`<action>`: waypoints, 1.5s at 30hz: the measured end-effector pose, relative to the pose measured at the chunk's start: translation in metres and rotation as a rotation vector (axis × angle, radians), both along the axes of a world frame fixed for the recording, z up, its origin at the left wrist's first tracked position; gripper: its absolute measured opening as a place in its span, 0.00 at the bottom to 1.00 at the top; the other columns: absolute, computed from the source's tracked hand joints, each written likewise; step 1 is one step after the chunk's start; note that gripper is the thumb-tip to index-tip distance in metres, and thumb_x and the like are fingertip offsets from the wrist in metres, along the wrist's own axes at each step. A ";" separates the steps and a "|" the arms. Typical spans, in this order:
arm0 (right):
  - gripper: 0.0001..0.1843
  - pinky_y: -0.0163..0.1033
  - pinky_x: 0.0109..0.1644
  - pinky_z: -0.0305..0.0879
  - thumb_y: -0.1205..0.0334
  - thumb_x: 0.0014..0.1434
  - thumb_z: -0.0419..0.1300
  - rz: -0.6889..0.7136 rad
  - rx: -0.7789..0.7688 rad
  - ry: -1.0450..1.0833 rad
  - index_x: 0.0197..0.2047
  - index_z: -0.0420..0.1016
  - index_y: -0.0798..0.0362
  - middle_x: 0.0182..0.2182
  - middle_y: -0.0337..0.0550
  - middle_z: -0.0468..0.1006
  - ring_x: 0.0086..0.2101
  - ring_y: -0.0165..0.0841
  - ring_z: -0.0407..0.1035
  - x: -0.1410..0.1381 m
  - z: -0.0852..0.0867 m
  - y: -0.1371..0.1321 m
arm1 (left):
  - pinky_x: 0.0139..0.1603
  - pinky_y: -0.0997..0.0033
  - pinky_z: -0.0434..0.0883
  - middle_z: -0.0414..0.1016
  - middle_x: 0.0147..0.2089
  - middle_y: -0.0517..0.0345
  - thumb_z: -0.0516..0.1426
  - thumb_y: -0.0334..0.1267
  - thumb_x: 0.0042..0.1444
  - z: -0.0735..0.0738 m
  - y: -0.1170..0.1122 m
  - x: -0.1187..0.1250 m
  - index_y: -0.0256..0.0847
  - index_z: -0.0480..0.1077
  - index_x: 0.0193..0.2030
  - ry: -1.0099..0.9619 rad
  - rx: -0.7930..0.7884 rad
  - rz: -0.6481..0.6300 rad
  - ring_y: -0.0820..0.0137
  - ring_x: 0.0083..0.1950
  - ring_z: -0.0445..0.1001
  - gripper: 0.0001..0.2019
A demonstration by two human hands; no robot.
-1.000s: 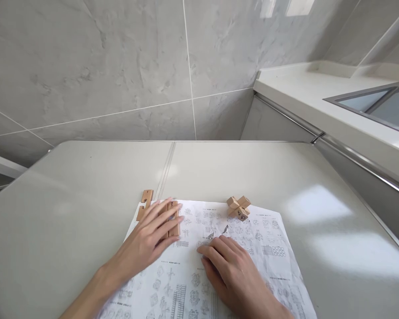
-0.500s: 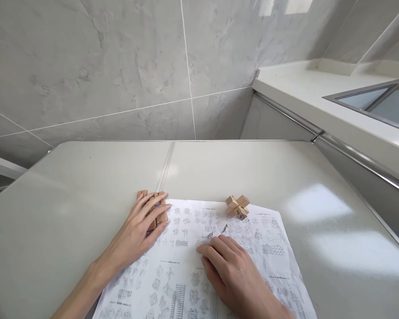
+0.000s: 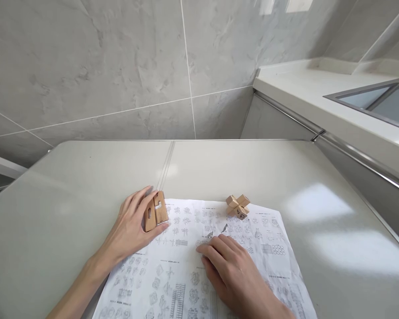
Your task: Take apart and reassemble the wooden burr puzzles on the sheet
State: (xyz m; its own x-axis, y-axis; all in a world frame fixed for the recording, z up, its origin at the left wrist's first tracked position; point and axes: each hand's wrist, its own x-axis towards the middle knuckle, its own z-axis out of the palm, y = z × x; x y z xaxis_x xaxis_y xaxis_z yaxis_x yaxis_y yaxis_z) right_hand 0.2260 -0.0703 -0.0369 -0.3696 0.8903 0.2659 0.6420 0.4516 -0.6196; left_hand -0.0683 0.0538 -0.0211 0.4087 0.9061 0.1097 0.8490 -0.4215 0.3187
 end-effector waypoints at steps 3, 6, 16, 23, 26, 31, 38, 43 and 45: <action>0.12 0.47 0.41 0.75 0.72 0.77 0.52 0.002 -0.011 -0.001 0.54 0.73 0.48 0.41 0.45 0.82 0.39 0.43 0.77 0.000 0.001 0.000 | 0.72 0.30 0.67 0.59 0.80 0.43 0.65 0.62 0.64 -0.002 0.000 0.000 0.50 0.57 0.79 0.021 0.020 0.016 0.38 0.76 0.59 0.42; 0.12 0.47 0.41 0.75 0.72 0.77 0.52 -0.001 -0.003 -0.002 0.54 0.73 0.48 0.41 0.45 0.82 0.39 0.43 0.77 0.000 0.001 0.000 | 0.73 0.29 0.65 0.60 0.79 0.43 0.65 0.62 0.65 -0.003 0.000 0.002 0.49 0.56 0.79 0.019 0.029 0.003 0.39 0.76 0.59 0.42; 0.12 0.49 0.42 0.76 0.71 0.78 0.52 -0.002 -0.021 0.007 0.55 0.72 0.47 0.42 0.45 0.82 0.40 0.44 0.77 0.000 -0.002 -0.001 | 0.76 0.32 0.65 0.60 0.81 0.53 0.59 0.51 0.74 0.002 -0.003 0.008 0.57 0.63 0.77 0.016 0.025 -0.090 0.45 0.79 0.57 0.28; 0.14 0.50 0.42 0.76 0.71 0.78 0.51 -0.004 -0.027 0.008 0.57 0.72 0.46 0.43 0.45 0.82 0.41 0.44 0.78 -0.001 -0.002 -0.001 | 0.70 0.33 0.71 0.65 0.76 0.52 0.60 0.52 0.72 0.001 -0.008 0.012 0.57 0.65 0.74 -0.025 0.004 0.003 0.44 0.75 0.61 0.26; 0.13 0.49 0.41 0.76 0.71 0.78 0.52 -0.004 -0.021 0.001 0.55 0.72 0.46 0.42 0.45 0.82 0.40 0.44 0.78 -0.001 -0.001 -0.001 | 0.69 0.34 0.71 0.65 0.74 0.53 0.60 0.53 0.71 0.000 -0.009 0.015 0.59 0.66 0.73 -0.044 -0.007 0.043 0.44 0.73 0.62 0.26; 0.13 0.49 0.41 0.76 0.72 0.77 0.51 -0.001 -0.026 0.000 0.55 0.72 0.47 0.43 0.46 0.82 0.41 0.44 0.79 0.000 -0.001 0.000 | 0.69 0.35 0.71 0.66 0.73 0.52 0.61 0.53 0.71 0.000 -0.009 0.015 0.58 0.68 0.72 -0.065 -0.015 0.085 0.44 0.71 0.63 0.25; 0.13 0.48 0.41 0.76 0.71 0.78 0.51 0.001 -0.034 0.012 0.55 0.74 0.47 0.42 0.45 0.82 0.40 0.43 0.78 0.000 -0.001 0.000 | 0.67 0.38 0.72 0.66 0.72 0.50 0.61 0.53 0.71 0.000 -0.006 0.011 0.56 0.68 0.71 -0.076 -0.021 0.087 0.45 0.71 0.63 0.24; 0.13 0.49 0.42 0.76 0.70 0.78 0.51 -0.012 -0.071 0.047 0.54 0.75 0.47 0.41 0.45 0.82 0.40 0.43 0.78 0.002 -0.002 0.002 | 0.66 0.37 0.72 0.68 0.71 0.49 0.60 0.51 0.71 0.003 -0.005 0.011 0.54 0.68 0.70 -0.062 0.017 0.035 0.46 0.69 0.65 0.23; 0.13 0.48 0.42 0.76 0.70 0.78 0.52 -0.018 -0.087 0.070 0.53 0.75 0.47 0.40 0.44 0.82 0.39 0.42 0.78 0.002 -0.003 0.002 | 0.66 0.37 0.72 0.68 0.70 0.48 0.60 0.48 0.70 0.004 -0.006 0.011 0.53 0.68 0.69 -0.052 0.054 0.008 0.46 0.68 0.67 0.23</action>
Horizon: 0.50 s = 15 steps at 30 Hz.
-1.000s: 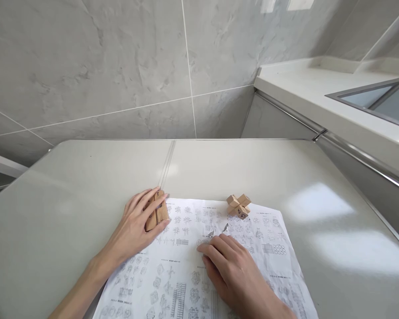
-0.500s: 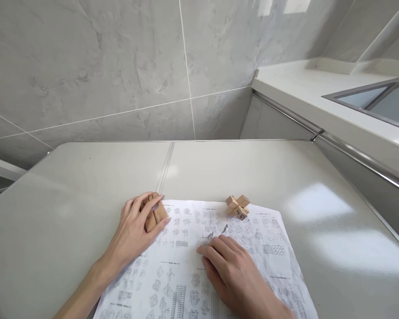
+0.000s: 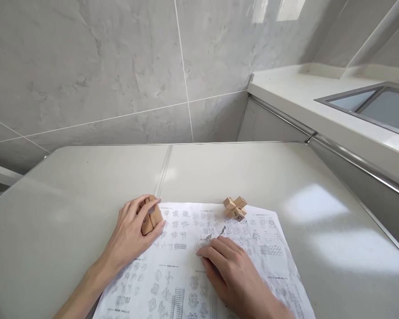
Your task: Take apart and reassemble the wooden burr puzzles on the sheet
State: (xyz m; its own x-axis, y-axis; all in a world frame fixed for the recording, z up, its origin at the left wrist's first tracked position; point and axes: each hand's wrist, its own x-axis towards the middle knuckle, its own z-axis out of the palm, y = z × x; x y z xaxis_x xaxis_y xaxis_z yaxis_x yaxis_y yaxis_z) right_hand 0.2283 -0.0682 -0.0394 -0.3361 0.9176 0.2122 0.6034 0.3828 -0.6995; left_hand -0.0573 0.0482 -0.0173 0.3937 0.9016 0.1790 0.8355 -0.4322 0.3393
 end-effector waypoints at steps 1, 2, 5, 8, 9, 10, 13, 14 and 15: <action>0.13 0.47 0.42 0.75 0.70 0.78 0.52 -0.005 -0.006 0.012 0.53 0.76 0.46 0.40 0.43 0.82 0.39 0.41 0.78 0.000 0.000 0.000 | 0.66 0.36 0.72 0.68 0.70 0.48 0.60 0.46 0.70 0.000 0.000 0.000 0.52 0.67 0.69 0.007 0.018 -0.010 0.46 0.67 0.68 0.23; 0.13 0.47 0.42 0.75 0.70 0.78 0.52 -0.011 -0.010 0.025 0.53 0.76 0.46 0.39 0.43 0.82 0.39 0.41 0.78 0.000 0.000 0.000 | 0.67 0.36 0.71 0.68 0.69 0.47 0.60 0.45 0.69 0.000 0.000 0.000 0.51 0.67 0.69 0.014 0.033 -0.018 0.46 0.67 0.68 0.23; 0.13 0.46 0.42 0.76 0.69 0.78 0.52 -0.050 -0.031 0.064 0.55 0.75 0.45 0.41 0.43 0.82 0.39 0.40 0.79 0.000 0.000 0.000 | 0.68 0.35 0.71 0.68 0.70 0.47 0.60 0.43 0.67 0.000 -0.001 0.001 0.50 0.66 0.69 0.023 0.068 -0.040 0.45 0.68 0.68 0.24; 0.12 0.42 0.38 0.75 0.66 0.78 0.52 -0.126 -0.049 0.099 0.58 0.73 0.45 0.38 0.40 0.82 0.34 0.37 0.78 0.001 0.000 -0.001 | 0.69 0.34 0.70 0.66 0.72 0.46 0.61 0.45 0.68 0.000 -0.003 0.002 0.49 0.65 0.69 0.018 0.099 -0.059 0.43 0.72 0.66 0.25; 0.12 0.41 0.35 0.73 0.64 0.78 0.52 -0.156 -0.054 0.114 0.59 0.72 0.45 0.35 0.39 0.81 0.31 0.36 0.76 0.001 -0.001 -0.001 | 0.70 0.34 0.69 0.66 0.73 0.46 0.62 0.45 0.69 0.001 -0.004 0.002 0.49 0.65 0.70 0.014 0.110 -0.066 0.43 0.73 0.65 0.24; 0.12 0.39 0.32 0.71 0.63 0.79 0.52 -0.190 -0.061 0.133 0.60 0.71 0.45 0.33 0.37 0.79 0.28 0.35 0.74 0.001 -0.001 -0.001 | 0.71 0.34 0.69 0.66 0.73 0.45 0.62 0.45 0.70 0.002 -0.004 0.003 0.49 0.65 0.70 0.008 0.120 -0.076 0.43 0.74 0.64 0.24; 0.12 0.36 0.27 0.66 0.57 0.80 0.52 -0.344 -0.095 0.214 0.62 0.66 0.46 0.30 0.35 0.76 0.24 0.32 0.69 0.001 -0.001 -0.002 | 0.69 0.38 0.72 0.67 0.73 0.46 0.60 0.42 0.73 0.006 -0.008 0.005 0.49 0.66 0.70 -0.033 0.138 -0.132 0.45 0.75 0.63 0.21; 0.12 0.36 0.27 0.66 0.54 0.80 0.53 -0.407 -0.111 0.252 0.62 0.65 0.46 0.30 0.35 0.75 0.24 0.32 0.68 0.002 -0.001 -0.002 | 0.68 0.40 0.73 0.68 0.72 0.46 0.59 0.40 0.74 0.008 -0.010 0.006 0.49 0.67 0.69 -0.052 0.145 -0.168 0.46 0.75 0.63 0.19; 0.13 0.36 0.26 0.66 0.52 0.80 0.53 -0.470 -0.131 0.298 0.61 0.65 0.46 0.30 0.34 0.75 0.24 0.33 0.68 0.002 -0.001 -0.002 | 0.67 0.42 0.74 0.70 0.71 0.47 0.59 0.38 0.74 0.009 -0.011 0.007 0.49 0.68 0.67 -0.068 0.155 -0.217 0.47 0.75 0.64 0.17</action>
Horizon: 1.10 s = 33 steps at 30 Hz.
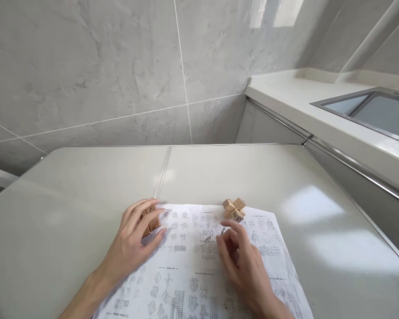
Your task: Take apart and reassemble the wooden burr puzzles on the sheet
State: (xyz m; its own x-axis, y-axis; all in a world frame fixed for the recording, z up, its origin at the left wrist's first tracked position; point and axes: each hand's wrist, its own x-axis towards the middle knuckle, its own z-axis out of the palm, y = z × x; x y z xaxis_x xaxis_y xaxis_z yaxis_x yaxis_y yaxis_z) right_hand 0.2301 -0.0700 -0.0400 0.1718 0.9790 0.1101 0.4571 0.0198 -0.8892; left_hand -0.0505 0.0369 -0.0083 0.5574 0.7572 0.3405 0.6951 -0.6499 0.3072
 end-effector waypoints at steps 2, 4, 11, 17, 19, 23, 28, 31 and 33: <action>0.15 0.36 0.24 0.67 0.47 0.79 0.55 -0.095 -0.042 0.111 0.60 0.63 0.46 0.30 0.35 0.76 0.23 0.33 0.70 0.001 -0.001 0.001 | 0.67 0.44 0.75 0.75 0.67 0.49 0.59 0.34 0.74 0.002 -0.004 0.003 0.49 0.71 0.63 -0.022 0.031 -0.125 0.50 0.72 0.68 0.14; 0.18 0.36 0.22 0.69 0.44 0.77 0.57 -0.132 -0.080 0.212 0.60 0.61 0.45 0.32 0.37 0.80 0.21 0.33 0.72 0.003 -0.003 0.003 | 0.67 0.45 0.74 0.79 0.63 0.51 0.59 0.30 0.73 0.003 -0.008 0.008 0.49 0.73 0.59 -0.038 0.057 -0.236 0.53 0.68 0.73 0.13; 0.26 0.38 0.17 0.70 0.45 0.76 0.59 -0.108 -0.103 0.343 0.70 0.59 0.44 0.49 0.54 0.86 0.21 0.37 0.80 0.016 -0.013 0.008 | 0.57 0.52 0.78 0.83 0.54 0.52 0.57 0.25 0.71 0.006 -0.020 0.021 0.45 0.75 0.53 -0.090 0.013 -0.385 0.56 0.58 0.79 0.11; 0.24 0.36 0.19 0.70 0.45 0.76 0.59 -0.140 -0.104 0.352 0.70 0.65 0.42 0.52 0.52 0.81 0.24 0.33 0.76 0.016 -0.007 0.010 | 0.55 0.54 0.79 0.84 0.49 0.52 0.58 0.23 0.70 0.002 -0.023 0.025 0.43 0.74 0.52 -0.135 -0.037 -0.428 0.58 0.52 0.80 0.11; 0.20 0.35 0.20 0.67 0.45 0.76 0.59 -0.148 -0.099 0.355 0.65 0.70 0.43 0.48 0.48 0.79 0.24 0.31 0.72 0.013 -0.003 0.010 | 0.54 0.53 0.79 0.84 0.49 0.53 0.57 0.24 0.71 0.002 -0.025 0.027 0.44 0.74 0.52 -0.131 -0.056 -0.428 0.59 0.51 0.81 0.11; 0.15 0.34 0.22 0.60 0.45 0.76 0.60 -0.103 -0.087 0.342 0.56 0.74 0.45 0.30 0.37 0.71 0.23 0.32 0.64 0.007 0.006 0.008 | 0.54 0.54 0.79 0.85 0.48 0.54 0.56 0.26 0.73 0.002 -0.028 0.030 0.46 0.74 0.54 -0.134 -0.100 -0.395 0.60 0.49 0.82 0.12; 0.15 0.38 0.30 0.67 0.44 0.77 0.58 0.093 -0.076 0.302 0.52 0.75 0.46 0.32 0.39 0.74 0.28 0.35 0.68 0.001 0.014 0.000 | 0.59 0.51 0.80 0.83 0.55 0.50 0.62 0.40 0.74 0.000 -0.033 0.029 0.48 0.70 0.64 -0.208 -0.257 -0.252 0.56 0.56 0.82 0.14; 0.15 0.40 0.34 0.71 0.43 0.77 0.57 0.243 -0.080 0.364 0.48 0.76 0.44 0.37 0.42 0.78 0.31 0.36 0.71 -0.001 0.017 -0.004 | 0.61 0.46 0.81 0.79 0.64 0.46 0.68 0.58 0.65 -0.002 -0.038 0.026 0.53 0.65 0.71 -0.244 -0.458 -0.169 0.50 0.63 0.80 0.33; 0.16 0.40 0.36 0.72 0.42 0.77 0.57 0.355 -0.114 0.436 0.47 0.77 0.44 0.38 0.42 0.79 0.32 0.36 0.73 -0.003 0.020 -0.006 | 0.61 0.43 0.81 0.75 0.69 0.44 0.70 0.65 0.57 -0.003 -0.042 0.026 0.57 0.61 0.75 -0.264 -0.603 -0.149 0.46 0.66 0.78 0.44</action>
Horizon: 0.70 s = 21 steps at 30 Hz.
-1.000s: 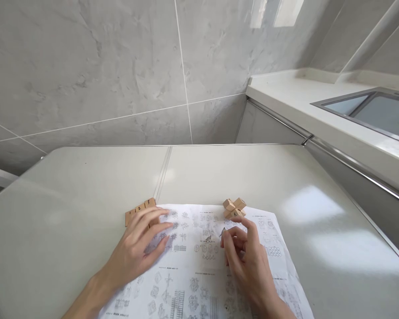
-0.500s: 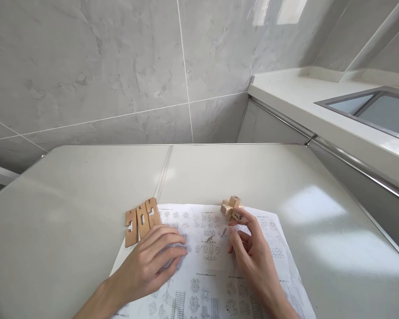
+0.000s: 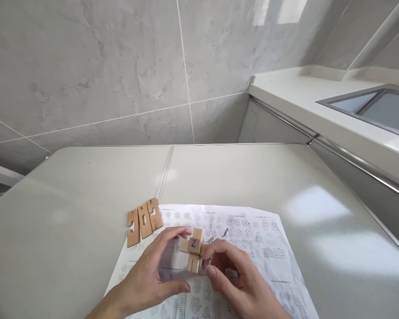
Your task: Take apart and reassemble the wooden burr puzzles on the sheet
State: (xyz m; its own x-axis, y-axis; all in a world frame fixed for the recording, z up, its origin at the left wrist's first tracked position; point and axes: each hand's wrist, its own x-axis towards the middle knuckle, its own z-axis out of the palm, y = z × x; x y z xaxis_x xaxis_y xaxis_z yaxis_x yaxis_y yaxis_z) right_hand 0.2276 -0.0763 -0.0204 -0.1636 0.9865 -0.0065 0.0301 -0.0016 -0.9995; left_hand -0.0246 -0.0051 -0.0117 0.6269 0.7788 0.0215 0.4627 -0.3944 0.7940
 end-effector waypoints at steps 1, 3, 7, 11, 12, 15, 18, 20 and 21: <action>0.17 0.40 0.37 0.72 0.41 0.77 0.57 0.055 -0.021 0.036 0.47 0.77 0.44 0.37 0.41 0.79 0.32 0.36 0.73 -0.001 0.002 -0.001 | 0.62 0.42 0.81 0.74 0.70 0.43 0.71 0.66 0.54 0.000 -0.002 0.001 0.58 0.60 0.76 -0.010 -0.063 -0.010 0.44 0.67 0.77 0.47; 0.19 0.41 0.38 0.72 0.38 0.76 0.58 0.141 -0.076 0.093 0.46 0.76 0.44 0.35 0.41 0.78 0.32 0.36 0.74 -0.003 0.006 -0.001 | 0.61 0.43 0.81 0.73 0.71 0.43 0.73 0.66 0.52 0.000 -0.005 0.004 0.58 0.60 0.76 -0.046 -0.163 -0.042 0.44 0.67 0.77 0.49; 0.24 0.43 0.40 0.72 0.32 0.73 0.59 0.232 -0.174 0.173 0.44 0.75 0.45 0.34 0.41 0.78 0.33 0.36 0.73 -0.008 0.014 -0.001 | 0.53 0.52 0.82 0.78 0.61 0.48 0.74 0.65 0.50 0.005 -0.006 0.012 0.54 0.69 0.68 -0.148 -0.304 -0.087 0.51 0.56 0.82 0.43; 0.27 0.44 0.42 0.72 0.29 0.72 0.57 0.237 -0.237 0.181 0.42 0.71 0.46 0.32 0.39 0.75 0.33 0.36 0.72 -0.010 0.016 -0.002 | 0.57 0.52 0.80 0.79 0.57 0.51 0.75 0.63 0.50 0.008 -0.004 0.015 0.53 0.72 0.63 -0.223 -0.297 -0.114 0.54 0.55 0.81 0.38; 0.27 0.44 0.42 0.72 0.29 0.72 0.57 0.233 -0.253 0.180 0.42 0.70 0.46 0.32 0.39 0.74 0.33 0.36 0.72 -0.010 0.015 -0.001 | 0.60 0.51 0.79 0.78 0.59 0.50 0.76 0.61 0.50 0.007 -0.003 0.015 0.53 0.72 0.63 -0.241 -0.275 -0.122 0.53 0.58 0.80 0.38; 0.27 0.43 0.41 0.73 0.29 0.73 0.56 0.225 -0.275 0.211 0.43 0.66 0.45 0.35 0.40 0.75 0.33 0.35 0.72 -0.011 0.013 0.000 | 0.66 0.48 0.76 0.75 0.65 0.46 0.77 0.58 0.49 0.003 -0.003 0.015 0.53 0.71 0.66 -0.268 -0.227 -0.132 0.49 0.65 0.77 0.40; 0.24 0.41 0.40 0.72 0.33 0.75 0.57 0.267 -0.279 0.258 0.47 0.64 0.45 0.38 0.40 0.76 0.33 0.33 0.72 -0.010 0.012 0.002 | 0.68 0.47 0.75 0.76 0.67 0.45 0.79 0.55 0.47 -0.002 -0.002 0.015 0.53 0.72 0.66 -0.300 -0.222 -0.148 0.47 0.67 0.77 0.41; 0.22 0.40 0.41 0.71 0.35 0.75 0.57 0.305 -0.303 0.263 0.49 0.64 0.46 0.38 0.40 0.77 0.33 0.33 0.73 -0.008 0.013 0.003 | 0.69 0.47 0.74 0.77 0.67 0.45 0.81 0.53 0.44 -0.005 -0.001 0.015 0.53 0.72 0.65 -0.342 -0.230 -0.165 0.47 0.68 0.77 0.43; 0.22 0.40 0.41 0.70 0.35 0.75 0.59 0.323 -0.317 0.247 0.50 0.65 0.46 0.38 0.40 0.77 0.34 0.34 0.73 -0.007 0.014 0.004 | 0.69 0.46 0.74 0.77 0.67 0.46 0.81 0.53 0.43 -0.005 -0.001 0.015 0.53 0.73 0.65 -0.360 -0.238 -0.172 0.47 0.68 0.77 0.43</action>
State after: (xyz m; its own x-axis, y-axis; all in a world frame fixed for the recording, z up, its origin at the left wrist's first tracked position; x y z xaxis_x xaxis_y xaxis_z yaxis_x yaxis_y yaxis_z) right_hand 0.2201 -0.0721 -0.0059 -0.4942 0.8411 -0.2200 -0.1573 -0.3354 -0.9288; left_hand -0.0097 -0.0061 -0.0169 0.7327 0.6740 0.0945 0.0847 -0.2280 0.9700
